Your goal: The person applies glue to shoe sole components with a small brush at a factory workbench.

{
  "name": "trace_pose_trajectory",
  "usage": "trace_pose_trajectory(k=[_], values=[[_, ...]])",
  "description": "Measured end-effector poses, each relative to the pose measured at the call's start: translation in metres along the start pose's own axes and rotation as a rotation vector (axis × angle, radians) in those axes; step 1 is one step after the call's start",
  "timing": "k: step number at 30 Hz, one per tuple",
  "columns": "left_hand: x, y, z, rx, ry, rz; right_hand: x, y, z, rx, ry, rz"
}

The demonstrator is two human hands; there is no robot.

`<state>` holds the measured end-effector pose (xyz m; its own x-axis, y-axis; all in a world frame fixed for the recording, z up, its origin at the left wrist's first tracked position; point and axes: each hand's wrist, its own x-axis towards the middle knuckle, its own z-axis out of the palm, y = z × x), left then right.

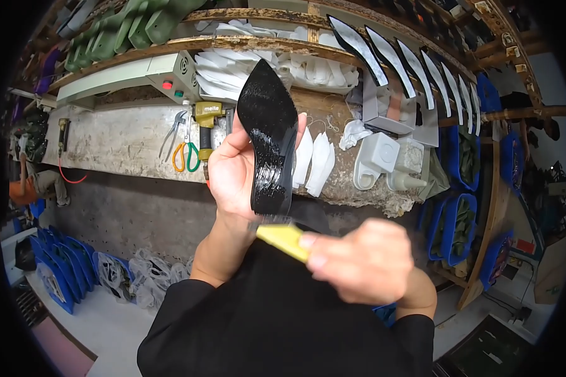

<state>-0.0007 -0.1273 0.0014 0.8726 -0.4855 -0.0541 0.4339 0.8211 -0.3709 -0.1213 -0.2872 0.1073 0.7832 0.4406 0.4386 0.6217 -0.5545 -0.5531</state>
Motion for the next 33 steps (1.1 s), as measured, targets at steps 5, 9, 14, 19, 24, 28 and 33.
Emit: trace_pose_trajectory(k=[5,9,14,19,24,28,33], values=[[0.004,0.007,0.002,-0.016,-0.003,-0.02,0.008,0.023,0.007,0.008,-0.03,-0.058],[-0.002,0.011,0.016,0.036,0.198,-0.035,-0.003,0.022,0.005,0.009,-0.05,-0.107],[-0.009,0.021,0.018,-0.074,0.023,-0.104,0.007,0.027,-0.004,-0.003,-0.096,-0.227],[-0.014,0.012,0.038,0.19,0.163,-0.094,0.054,0.024,-0.012,-0.098,-0.051,-0.147],[-0.014,0.024,0.037,0.214,0.155,-0.048,0.02,0.017,-0.006,-0.083,-0.188,-0.298],[-0.014,0.029,0.016,0.1,0.024,-0.071,0.038,0.02,-0.002,-0.143,-0.161,-0.331],[-0.013,0.035,0.021,0.098,-0.051,0.005,0.026,0.02,-0.008,-0.118,-0.093,-0.35]])
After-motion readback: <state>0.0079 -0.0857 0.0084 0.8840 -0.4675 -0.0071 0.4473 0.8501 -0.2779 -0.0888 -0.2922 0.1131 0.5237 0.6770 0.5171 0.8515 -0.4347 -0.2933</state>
